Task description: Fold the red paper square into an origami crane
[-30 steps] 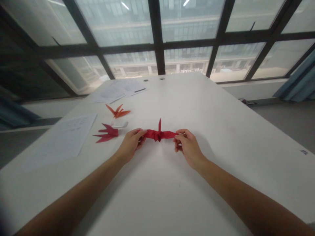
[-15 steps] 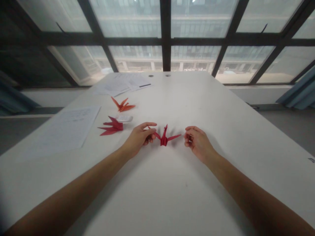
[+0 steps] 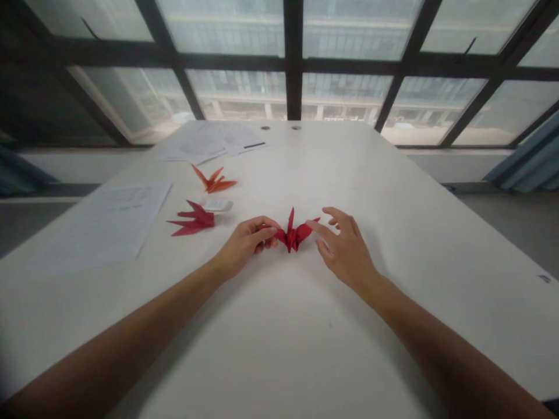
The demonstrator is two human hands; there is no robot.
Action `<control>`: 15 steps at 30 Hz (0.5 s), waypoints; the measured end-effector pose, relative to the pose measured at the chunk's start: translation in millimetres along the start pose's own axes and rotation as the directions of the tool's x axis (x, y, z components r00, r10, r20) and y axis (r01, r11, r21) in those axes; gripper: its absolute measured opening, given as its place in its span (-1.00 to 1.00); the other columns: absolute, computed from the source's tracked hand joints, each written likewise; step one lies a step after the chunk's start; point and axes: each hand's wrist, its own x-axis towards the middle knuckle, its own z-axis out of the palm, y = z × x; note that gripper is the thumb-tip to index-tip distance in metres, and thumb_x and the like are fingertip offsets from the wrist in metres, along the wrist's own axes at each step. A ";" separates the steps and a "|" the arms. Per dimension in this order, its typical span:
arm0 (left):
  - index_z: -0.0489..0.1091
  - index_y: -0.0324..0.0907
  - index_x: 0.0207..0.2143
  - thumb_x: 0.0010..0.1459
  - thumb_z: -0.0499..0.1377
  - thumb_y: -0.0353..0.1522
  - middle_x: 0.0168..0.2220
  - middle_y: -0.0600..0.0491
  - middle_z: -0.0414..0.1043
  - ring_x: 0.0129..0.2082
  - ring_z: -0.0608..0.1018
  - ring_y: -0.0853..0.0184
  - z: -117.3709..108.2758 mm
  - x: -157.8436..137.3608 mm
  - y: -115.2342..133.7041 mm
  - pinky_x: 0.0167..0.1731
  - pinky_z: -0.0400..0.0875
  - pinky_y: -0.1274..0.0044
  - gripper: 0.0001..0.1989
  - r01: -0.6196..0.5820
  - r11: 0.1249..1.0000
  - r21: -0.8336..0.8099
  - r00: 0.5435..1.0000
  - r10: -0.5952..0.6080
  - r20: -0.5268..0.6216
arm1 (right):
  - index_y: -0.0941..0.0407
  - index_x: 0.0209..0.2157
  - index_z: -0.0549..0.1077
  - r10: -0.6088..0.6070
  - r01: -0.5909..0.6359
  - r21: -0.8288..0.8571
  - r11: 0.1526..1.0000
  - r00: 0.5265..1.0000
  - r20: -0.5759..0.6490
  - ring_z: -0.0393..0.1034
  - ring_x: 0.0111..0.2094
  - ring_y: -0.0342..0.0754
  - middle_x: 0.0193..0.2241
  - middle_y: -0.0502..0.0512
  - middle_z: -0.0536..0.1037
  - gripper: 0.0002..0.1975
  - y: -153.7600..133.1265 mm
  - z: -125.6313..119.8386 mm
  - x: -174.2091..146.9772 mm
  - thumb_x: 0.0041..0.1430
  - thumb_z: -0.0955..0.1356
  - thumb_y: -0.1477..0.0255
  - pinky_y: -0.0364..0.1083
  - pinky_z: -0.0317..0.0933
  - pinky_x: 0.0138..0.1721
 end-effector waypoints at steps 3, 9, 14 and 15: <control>0.54 -0.19 -0.28 0.13 0.31 -0.27 -0.49 0.03 0.55 -0.52 0.43 0.39 0.9 -2.2 2.6 -0.55 0.13 0.58 -0.82 -0.014 0.999 0.029 0.997 0.012 0.077 | -0.03 -0.04 0.59 -0.073 0.082 -0.137 0.987 0.995 0.070 0.34 0.07 0.21 0.17 0.22 0.45 -0.75 0.4 0.0 -0.3 0.31 0.37 0.50 0.25 0.25 0.09; 0.55 -0.19 -0.30 0.13 0.33 -0.28 -0.49 0.03 0.57 -0.50 0.48 0.38 2.7 -6.9 3.9 -0.46 0.26 0.56 -0.84 -0.066 0.994 0.082 0.989 0.054 0.140 | 0.00 -0.19 0.59 -0.011 0.018 -0.107 0.994 0.998 0.060 0.39 0.03 0.17 0.02 0.16 0.57 -0.87 8.5 4.1 -1.6 0.33 0.38 0.47 0.17 0.20 0.05; 0.53 -0.19 -0.30 0.18 0.31 -0.29 -0.43 0.00 0.61 -0.46 0.52 0.37 10.9 -12.3 -0.3 -0.38 0.36 0.54 -0.86 -0.127 0.986 0.113 0.978 0.105 0.183 | 0.01 -0.22 0.57 0.081 -0.077 -0.055 0.995 0.995 0.062 0.41 0.01 0.18 0.00 0.19 0.56 -0.88 20.7 7.0 -1.6 0.26 0.40 0.51 0.18 0.23 0.02; 0.52 -0.19 -0.28 0.19 0.31 -0.28 -0.40 -0.02 0.62 -0.45 0.52 0.37 13.2 -13.5 -1.3 -0.38 0.36 0.54 -0.85 -0.131 0.986 0.103 0.975 0.109 0.196 | 0.02 -0.22 0.57 0.095 -0.092 -0.048 0.995 0.993 0.066 0.41 0.01 0.18 0.00 0.19 0.56 -0.87 22.9 7.6 -1.4 0.25 0.40 0.52 0.18 0.24 0.03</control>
